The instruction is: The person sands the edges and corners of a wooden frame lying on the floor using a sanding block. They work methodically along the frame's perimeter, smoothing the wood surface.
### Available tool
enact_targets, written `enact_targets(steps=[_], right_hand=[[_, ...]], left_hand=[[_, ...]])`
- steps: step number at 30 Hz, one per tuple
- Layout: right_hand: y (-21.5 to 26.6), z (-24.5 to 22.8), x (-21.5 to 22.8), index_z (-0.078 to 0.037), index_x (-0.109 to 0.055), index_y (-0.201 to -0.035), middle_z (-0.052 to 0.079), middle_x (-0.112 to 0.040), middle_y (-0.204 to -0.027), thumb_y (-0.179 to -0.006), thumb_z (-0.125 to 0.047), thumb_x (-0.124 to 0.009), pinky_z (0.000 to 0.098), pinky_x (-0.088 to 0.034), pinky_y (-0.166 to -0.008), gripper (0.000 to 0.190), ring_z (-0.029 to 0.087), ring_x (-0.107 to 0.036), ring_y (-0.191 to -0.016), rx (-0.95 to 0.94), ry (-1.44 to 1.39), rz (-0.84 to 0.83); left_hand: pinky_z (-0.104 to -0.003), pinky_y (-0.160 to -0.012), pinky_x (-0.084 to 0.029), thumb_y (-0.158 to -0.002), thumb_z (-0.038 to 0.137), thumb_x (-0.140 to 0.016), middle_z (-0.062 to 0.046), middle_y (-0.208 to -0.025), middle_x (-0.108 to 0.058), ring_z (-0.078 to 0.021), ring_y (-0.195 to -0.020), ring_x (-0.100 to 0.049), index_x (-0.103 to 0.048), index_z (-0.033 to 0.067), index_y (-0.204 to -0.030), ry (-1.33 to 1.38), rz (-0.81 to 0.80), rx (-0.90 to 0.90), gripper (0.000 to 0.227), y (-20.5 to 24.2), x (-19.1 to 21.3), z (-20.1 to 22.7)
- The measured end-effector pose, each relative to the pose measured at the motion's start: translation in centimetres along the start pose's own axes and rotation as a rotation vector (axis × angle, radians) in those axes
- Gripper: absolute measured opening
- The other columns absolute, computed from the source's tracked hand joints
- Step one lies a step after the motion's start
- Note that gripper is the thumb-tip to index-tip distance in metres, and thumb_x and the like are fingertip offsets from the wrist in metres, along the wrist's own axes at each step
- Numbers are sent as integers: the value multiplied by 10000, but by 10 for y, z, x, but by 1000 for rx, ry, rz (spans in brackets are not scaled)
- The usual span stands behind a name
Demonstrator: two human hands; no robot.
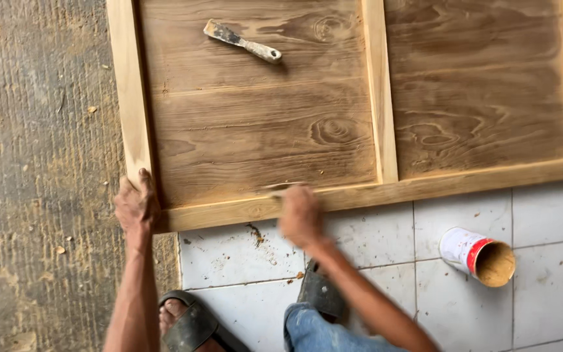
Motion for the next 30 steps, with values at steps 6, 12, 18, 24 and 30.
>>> enact_targets(steps=[6, 12, 18, 24, 30], right_hand=[[10, 79, 94, -79, -683, -1292, 144, -633, -1213, -739, 102, -675, 626, -461, -1156, 582, 403, -635, -1234, -5, 86, -122], [8, 78, 50, -159, -677, -1001, 64, -580, -965, -780, -50, -646, 525, -518, -911, 249, 326, -627, -921, -107, -53, 3], [-15, -28, 57, -160, -789, -1078, 107, -699, -1023, -901, -272, -665, 506, -532, -940, 243, 333, -701, -1007, 225, -89, 3], [27, 159, 98, -205, -726, -1087, 30, -653, -997, -1008, -468, -643, 444, -530, -979, 287, 289, -685, -1030, -35, 277, 152], [-30, -104, -4, -195, -707, -1169, 38, -575, -996, -922, -530, -673, 516, -477, -1014, 417, 287, -626, -1046, 195, -54, -133]], left_hand=[[-632, -758, -596, -1228, 683, -365, -354, -972, -688, -548, -1001, -734, -617, 82, -1258, -15, -15, -15, 652, -27, -13, -23], [-630, -807, -591, -1175, 690, -405, -374, -1018, -708, -561, -1019, -730, -607, 83, -1216, -2, 10, 24, 641, -13, -6, 3], [-611, -820, -576, -1149, 735, -337, -350, -1032, -711, -547, -1035, -727, -613, 110, -1250, -50, -1, -9, 691, -32, -12, -11], [-615, -916, -567, -1149, 628, -424, -353, -1041, -729, -522, -1051, -735, -596, 80, -1148, -19, -4, 89, 574, -6, 23, 16], [-653, -960, -550, -1117, 699, -361, -337, -1082, -735, -550, -1092, -712, -599, 86, -1134, 39, -8, 101, 658, -14, 20, 6]])
Point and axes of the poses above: each hand's wrist, its own y-axis away from the middle knuckle, its own x-axis out of the back of the hand, z = x × y, the point moved 7 cm from there along -y, towards the middle knuckle
